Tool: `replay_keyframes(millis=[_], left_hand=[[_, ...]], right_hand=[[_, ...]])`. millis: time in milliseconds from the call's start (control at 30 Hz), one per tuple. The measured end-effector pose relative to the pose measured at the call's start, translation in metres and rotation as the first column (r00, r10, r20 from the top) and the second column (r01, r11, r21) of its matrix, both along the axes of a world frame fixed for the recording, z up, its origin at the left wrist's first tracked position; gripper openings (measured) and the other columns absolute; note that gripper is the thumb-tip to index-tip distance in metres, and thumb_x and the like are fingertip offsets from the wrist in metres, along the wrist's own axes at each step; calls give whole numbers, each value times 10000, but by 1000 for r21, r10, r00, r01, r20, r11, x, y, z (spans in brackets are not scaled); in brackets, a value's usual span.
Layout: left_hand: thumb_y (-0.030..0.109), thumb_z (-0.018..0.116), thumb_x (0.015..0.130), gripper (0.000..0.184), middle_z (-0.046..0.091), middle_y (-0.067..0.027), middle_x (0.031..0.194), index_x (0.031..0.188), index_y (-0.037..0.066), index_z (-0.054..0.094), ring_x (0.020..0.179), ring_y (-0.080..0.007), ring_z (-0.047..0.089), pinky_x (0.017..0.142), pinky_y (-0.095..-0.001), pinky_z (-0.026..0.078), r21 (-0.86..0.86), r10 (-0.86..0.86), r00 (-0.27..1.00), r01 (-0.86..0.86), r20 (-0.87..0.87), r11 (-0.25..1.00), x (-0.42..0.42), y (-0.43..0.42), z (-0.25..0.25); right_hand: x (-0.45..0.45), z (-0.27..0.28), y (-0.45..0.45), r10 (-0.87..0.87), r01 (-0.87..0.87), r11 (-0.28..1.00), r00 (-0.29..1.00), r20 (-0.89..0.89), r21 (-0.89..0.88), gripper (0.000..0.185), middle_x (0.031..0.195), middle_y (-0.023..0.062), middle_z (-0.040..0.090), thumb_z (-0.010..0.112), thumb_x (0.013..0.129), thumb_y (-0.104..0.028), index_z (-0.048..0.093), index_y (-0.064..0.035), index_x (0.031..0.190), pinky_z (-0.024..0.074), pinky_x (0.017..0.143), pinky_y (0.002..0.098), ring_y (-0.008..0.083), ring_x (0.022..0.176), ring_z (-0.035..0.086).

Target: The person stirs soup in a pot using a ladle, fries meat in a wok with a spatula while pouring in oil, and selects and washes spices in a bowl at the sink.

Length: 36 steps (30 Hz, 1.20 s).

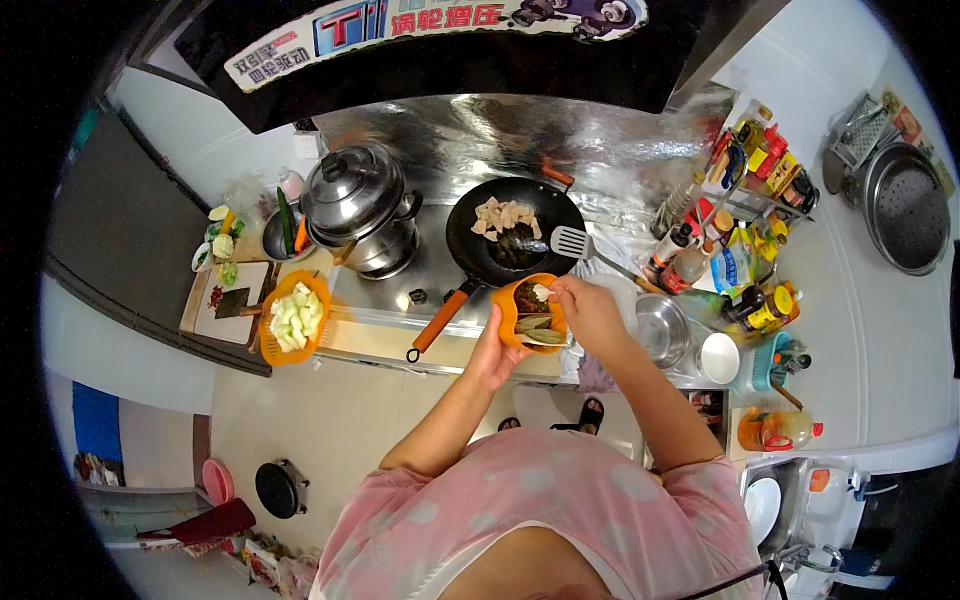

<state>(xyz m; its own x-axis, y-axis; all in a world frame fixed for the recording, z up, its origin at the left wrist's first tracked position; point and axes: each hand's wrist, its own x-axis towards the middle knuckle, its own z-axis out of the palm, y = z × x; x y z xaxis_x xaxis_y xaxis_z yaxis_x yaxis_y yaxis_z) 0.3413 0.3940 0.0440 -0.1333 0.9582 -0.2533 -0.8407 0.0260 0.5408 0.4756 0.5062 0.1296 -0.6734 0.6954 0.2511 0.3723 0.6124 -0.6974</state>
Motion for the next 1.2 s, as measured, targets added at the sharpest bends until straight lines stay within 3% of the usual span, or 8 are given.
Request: replay_keyframes(millis=[133, 233, 333, 433, 567, 933, 1200], left_hand=[[576, 271, 932, 649, 439, -105, 1347, 1370, 102, 333, 1219, -269, 462, 996, -451, 421, -25, 18, 999, -18, -28, 1000, -2, 0, 3], [573, 269, 934, 641, 439, -107, 1346, 1369, 108, 336, 1218, -270, 463, 996, -455, 420, -18, 19, 1000, -19, -7, 1000, -6, 0, -1], [569, 267, 935, 634, 434, -110, 1349, 1371, 113, 334, 1217, -271, 463, 997, -459, 418, -12, 2, 1000, -3, -31, 1000, -6, 3, -6], [567, 266, 936, 635, 427, -112, 1354, 1376, 113, 326, 1221, -274, 459, 1001, -464, 412, -4, 2, 1000, -2, -28, 1000, -3, 5, 3], [527, 304, 950, 584, 456, -91, 1332, 1357, 111, 345, 1215, -243, 469, 1011, -427, 397, 41, -9, 995, 4, 101, 999, -8, 8, 1], [542, 276, 949, 598, 460, -90, 1330, 1363, 115, 337, 1209, -240, 476, 1002, -422, 407, 15, 0, 998, -1, 70, 1000, -11, 12, 3], [548, 283, 945, 604, 459, -91, 1331, 1363, 117, 337, 1209, -241, 476, 994, -425, 415, 8, 19, 997, -19, 75, 1000, -13, 13, -7]], right_hand=[[-2, -2, -2, 15, -15, 1000, 1000, 4, 15, 168, 814, 146, 674, 497, 921, -128, 586, 6, 972, 493, 588, 315, 220, 646, 645], [-1, -5, -1, 1, -1, 995, 1000, 4, -102, 177, 808, 116, 680, 485, 930, -132, 582, 7, 981, 477, 544, 272, 154, 569, 598], [-8, -3, -3, -49, 22, 973, 992, -113, -230, 180, 801, 88, 681, 474, 937, -131, 582, 3, 990, 456, 513, 237, 98, 522, 542], [-13, -2, -3, -80, 19, 925, 986, -145, -379, 174, 807, 82, 683, 473, 937, -123, 581, -2, 999, 450, 506, 227, 86, 507, 526], [-11, -12, 6, -88, 24, 944, 979, -183, -328, 167, 804, 77, 679, 460, 938, -100, 582, -3, 997, 433, 491, 218, 66, 507, 495], [-8, -7, 15, -193, -34, 787, 935, -298, -617, 169, 839, 81, 669, 435, 936, -74, 568, 2, 1008, 393, 480, 181, 42, 508, 448], [-8, -15, 23, -118, -19, 891, 955, -271, -454, 166, 805, 70, 686, 454, 925, -73, 596, -16, 989, 419, 461, 208, 66, 478, 479]])
